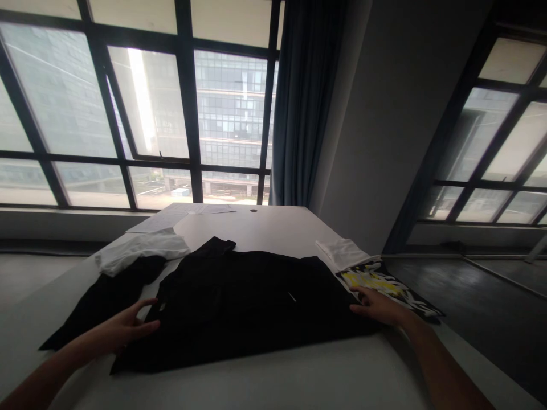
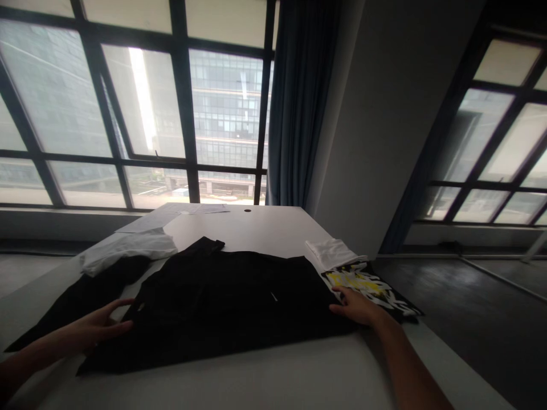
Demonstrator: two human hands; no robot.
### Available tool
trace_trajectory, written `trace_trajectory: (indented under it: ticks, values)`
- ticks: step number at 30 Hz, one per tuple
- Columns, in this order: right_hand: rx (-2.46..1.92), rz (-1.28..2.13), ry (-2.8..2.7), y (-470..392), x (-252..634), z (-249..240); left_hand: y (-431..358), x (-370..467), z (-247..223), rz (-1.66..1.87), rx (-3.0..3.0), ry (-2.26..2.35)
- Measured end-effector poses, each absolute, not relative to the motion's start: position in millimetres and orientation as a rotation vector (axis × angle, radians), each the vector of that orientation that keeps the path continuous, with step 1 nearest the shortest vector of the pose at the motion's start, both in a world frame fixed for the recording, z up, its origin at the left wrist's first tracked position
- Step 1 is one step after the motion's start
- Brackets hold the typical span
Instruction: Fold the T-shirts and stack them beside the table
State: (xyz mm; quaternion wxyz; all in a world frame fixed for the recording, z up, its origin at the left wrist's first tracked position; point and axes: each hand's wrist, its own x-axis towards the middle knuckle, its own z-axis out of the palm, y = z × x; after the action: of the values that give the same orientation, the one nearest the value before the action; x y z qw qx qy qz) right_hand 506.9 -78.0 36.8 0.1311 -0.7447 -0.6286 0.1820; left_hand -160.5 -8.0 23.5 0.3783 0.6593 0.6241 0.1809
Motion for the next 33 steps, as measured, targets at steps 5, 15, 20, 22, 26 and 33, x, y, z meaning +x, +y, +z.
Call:
trace_trajectory:
  ticks: [5,15,20,22,26,33]
  values:
    - [-2.235,0.51,-1.807,-77,501,41,-27,-163,44,0.271,1.642,1.548]
    - [-2.11,0.209,-1.878,-60,485,29,-8,-147,30,0.59,1.777,1.604]
    - [-1.986,0.103,-1.821,-55,478,24,3,-148,25,0.81,1.95,1.604]
    - [-1.951,0.047,-1.79,-51,473,21,4,-155,26,0.894,2.006,1.633]
    - [-1.962,0.012,-1.8,-47,465,15,5,-160,26,0.833,2.112,1.676]
    - [-1.954,0.099,-1.903,-53,474,15,6,-169,17,0.557,2.164,1.815]
